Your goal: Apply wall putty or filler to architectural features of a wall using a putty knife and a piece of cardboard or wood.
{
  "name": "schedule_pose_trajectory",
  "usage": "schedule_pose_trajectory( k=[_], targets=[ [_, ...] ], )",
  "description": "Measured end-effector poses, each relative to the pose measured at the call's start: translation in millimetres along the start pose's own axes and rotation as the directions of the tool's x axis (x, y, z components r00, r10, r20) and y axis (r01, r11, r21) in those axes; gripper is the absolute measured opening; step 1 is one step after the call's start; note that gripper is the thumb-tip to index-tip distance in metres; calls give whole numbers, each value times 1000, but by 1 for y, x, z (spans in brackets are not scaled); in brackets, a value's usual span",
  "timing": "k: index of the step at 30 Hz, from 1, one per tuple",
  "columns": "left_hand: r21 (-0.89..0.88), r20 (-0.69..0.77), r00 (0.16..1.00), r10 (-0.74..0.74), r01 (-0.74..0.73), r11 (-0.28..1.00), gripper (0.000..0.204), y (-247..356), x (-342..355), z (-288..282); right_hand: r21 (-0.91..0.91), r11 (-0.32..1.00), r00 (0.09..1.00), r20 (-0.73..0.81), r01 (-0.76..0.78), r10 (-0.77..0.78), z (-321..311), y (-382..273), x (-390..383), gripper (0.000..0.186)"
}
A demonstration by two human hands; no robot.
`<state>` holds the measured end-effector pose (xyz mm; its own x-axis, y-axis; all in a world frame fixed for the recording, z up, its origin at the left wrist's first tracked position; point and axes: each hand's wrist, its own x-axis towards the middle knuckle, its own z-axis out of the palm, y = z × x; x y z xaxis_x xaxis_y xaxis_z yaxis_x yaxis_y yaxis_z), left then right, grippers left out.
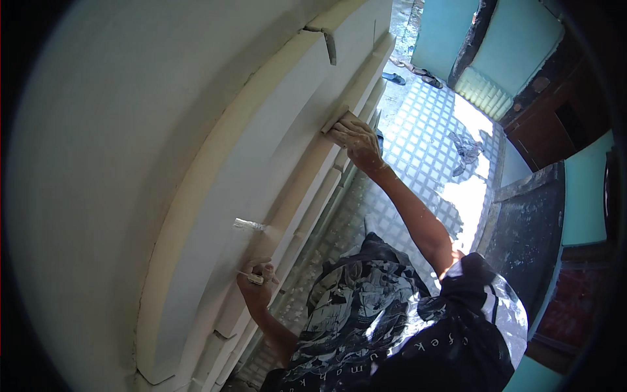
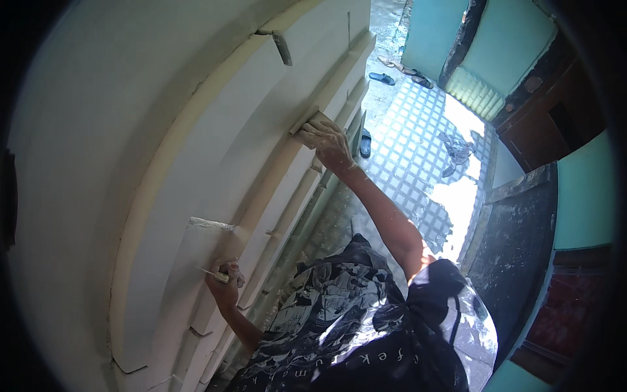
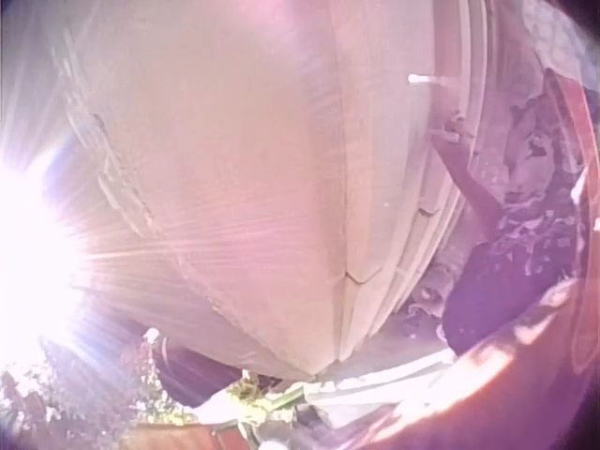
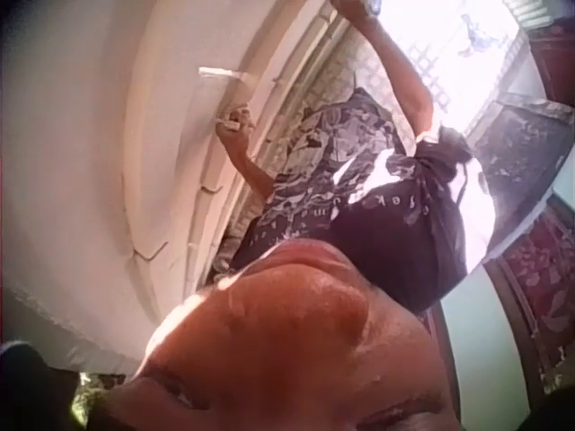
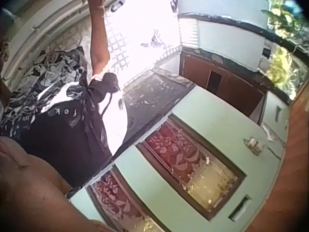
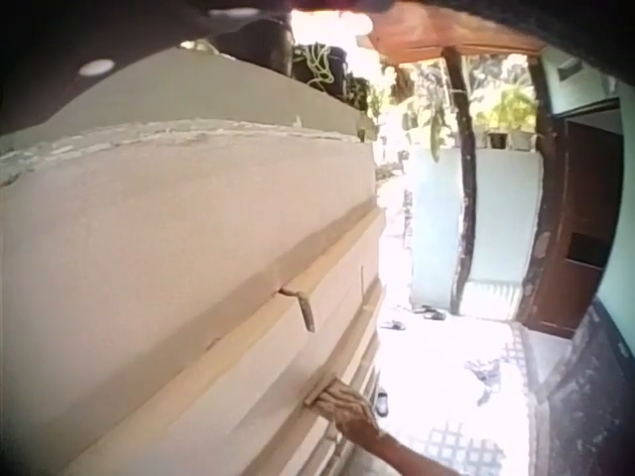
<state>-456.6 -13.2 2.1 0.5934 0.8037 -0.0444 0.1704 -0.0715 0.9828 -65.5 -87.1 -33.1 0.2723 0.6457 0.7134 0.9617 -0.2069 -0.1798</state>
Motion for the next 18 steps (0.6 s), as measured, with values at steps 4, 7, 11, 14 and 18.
schedule_pose_trajectory(
  k=[4,7,11,14,18],
  targets=[
    [-47,37,999,32,-31,998,16,-5,10,5,345,931,993,51,-121,110,4,-42,-34,46],
    [-13,-9,999,34,-34,999,17,-6,1,-6,638,764,951,166,98,-260,0,-119,-51,48],
    [13,31,999,17,-17,1000,16,1,6,-2,420,846,896,146,327,-419,15,-57,-58,49],
    [15,-5,1000,8,-8,1000,14,-1,-1,-10,246,941,956,119,232,-267,18,5,-18,43],
    [-43,6,999,36,-36,998,13,-3,6,1,122,987,991,69,105,-114,-19,79,14,52]
  ],
)
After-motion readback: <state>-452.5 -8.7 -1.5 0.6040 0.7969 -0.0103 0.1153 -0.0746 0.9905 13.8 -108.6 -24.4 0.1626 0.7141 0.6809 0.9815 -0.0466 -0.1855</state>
